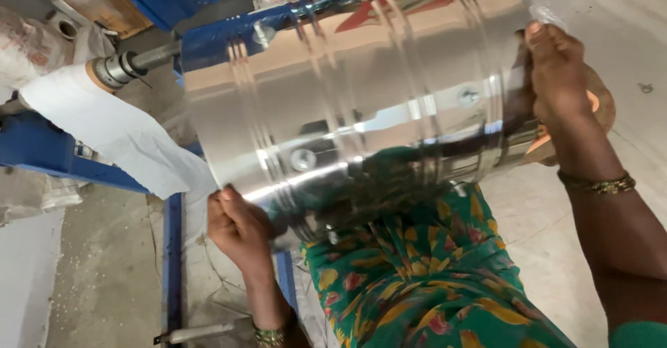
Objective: The person attaches small metal fasteners to a large cylindrical stainless steel container. They pick fasteners from a nearby tray, insert them into pre-drilled holes on the container's surface, and tighten them by hand. The person rotates the container to access different sections and continues the process until the visible holes are filled.
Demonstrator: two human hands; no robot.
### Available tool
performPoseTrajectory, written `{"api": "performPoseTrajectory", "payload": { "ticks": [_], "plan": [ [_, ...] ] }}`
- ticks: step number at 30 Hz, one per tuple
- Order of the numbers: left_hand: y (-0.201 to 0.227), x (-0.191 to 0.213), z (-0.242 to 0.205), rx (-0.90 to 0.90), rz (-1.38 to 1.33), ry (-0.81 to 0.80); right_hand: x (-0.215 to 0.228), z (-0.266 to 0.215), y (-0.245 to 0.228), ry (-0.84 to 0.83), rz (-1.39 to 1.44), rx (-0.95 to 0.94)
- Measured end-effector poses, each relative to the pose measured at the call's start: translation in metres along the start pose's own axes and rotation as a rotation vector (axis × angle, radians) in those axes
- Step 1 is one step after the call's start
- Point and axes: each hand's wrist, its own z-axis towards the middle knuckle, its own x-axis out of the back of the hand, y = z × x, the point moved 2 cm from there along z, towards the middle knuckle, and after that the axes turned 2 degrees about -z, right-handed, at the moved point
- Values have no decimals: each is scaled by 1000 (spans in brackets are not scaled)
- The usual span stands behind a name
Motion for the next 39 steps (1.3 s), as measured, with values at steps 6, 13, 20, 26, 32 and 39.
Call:
{"api": "performPoseTrajectory", "payload": {
  "ticks": [6, 13, 20, 26, 32, 39],
  "plan": [
    [44, -6, -31, 269, -34, -43, 34, 9, 13, 42, 8, -9],
    [-28, 30, -28, 94, 136, 94, -31, -25, -34, -88, -71, 44],
    [-65, 42, 6, 273, -32, 129, -58, -80, -102, -181, -128, -15],
    [-35, 28, 0, 355, 15, 70, -52, -54, -98, -100, -345, 203],
    [-18, 21, -9, 136, 101, 49, -48, -33, -93, -100, -449, 150],
    [-45, 20, 15, 346, 54, 87, -70, -57, -148, -216, -1073, 951]
  ]
}}
